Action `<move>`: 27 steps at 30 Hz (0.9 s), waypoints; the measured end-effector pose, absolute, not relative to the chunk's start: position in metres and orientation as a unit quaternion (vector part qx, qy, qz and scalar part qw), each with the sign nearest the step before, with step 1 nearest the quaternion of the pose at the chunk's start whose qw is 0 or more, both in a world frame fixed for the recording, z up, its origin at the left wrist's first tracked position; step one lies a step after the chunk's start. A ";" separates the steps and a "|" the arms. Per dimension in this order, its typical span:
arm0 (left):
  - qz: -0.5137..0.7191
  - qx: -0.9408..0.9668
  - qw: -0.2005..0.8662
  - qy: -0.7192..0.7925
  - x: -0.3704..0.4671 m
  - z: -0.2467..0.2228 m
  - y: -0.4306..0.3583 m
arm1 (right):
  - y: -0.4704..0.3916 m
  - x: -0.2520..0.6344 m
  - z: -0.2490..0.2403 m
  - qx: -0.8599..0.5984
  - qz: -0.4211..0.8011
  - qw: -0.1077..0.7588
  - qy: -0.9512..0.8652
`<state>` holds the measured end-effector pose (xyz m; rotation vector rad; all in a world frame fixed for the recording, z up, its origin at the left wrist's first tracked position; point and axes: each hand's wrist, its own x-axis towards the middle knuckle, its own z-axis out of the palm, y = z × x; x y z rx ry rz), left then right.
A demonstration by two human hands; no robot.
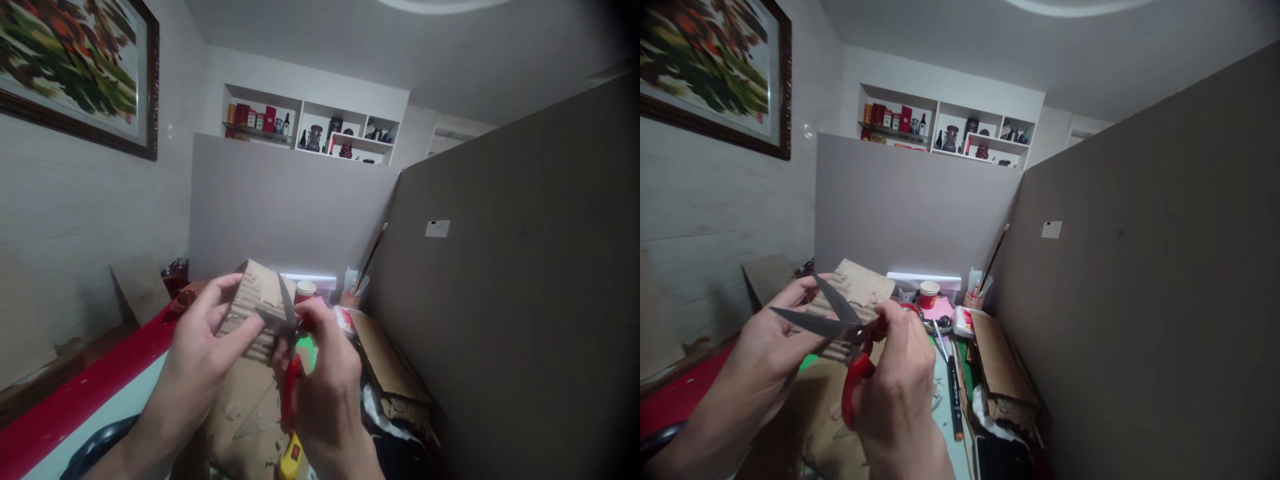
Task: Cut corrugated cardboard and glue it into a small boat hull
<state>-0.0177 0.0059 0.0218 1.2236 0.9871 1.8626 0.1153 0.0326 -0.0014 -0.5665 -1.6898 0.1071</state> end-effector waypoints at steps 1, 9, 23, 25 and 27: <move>0.721 0.466 0.345 0.380 -0.017 0.022 0.006 | 0.032 0.115 -0.003 -0.254 0.074 0.628 -0.732; 0.744 0.447 0.261 0.422 -0.013 0.025 0.002 | 0.028 0.111 0.012 -0.294 0.364 0.606 -0.643; 0.708 0.476 0.252 0.456 -0.017 0.029 -0.003 | 0.022 0.113 0.017 -0.210 0.492 0.561 -0.632; 0.711 0.476 0.225 0.466 -0.017 0.029 -0.004 | 0.021 0.110 0.015 -0.217 0.471 0.566 -0.641; 0.713 0.479 0.191 0.476 -0.018 0.028 -0.005 | 0.021 0.108 0.012 -0.215 0.457 0.568 -0.650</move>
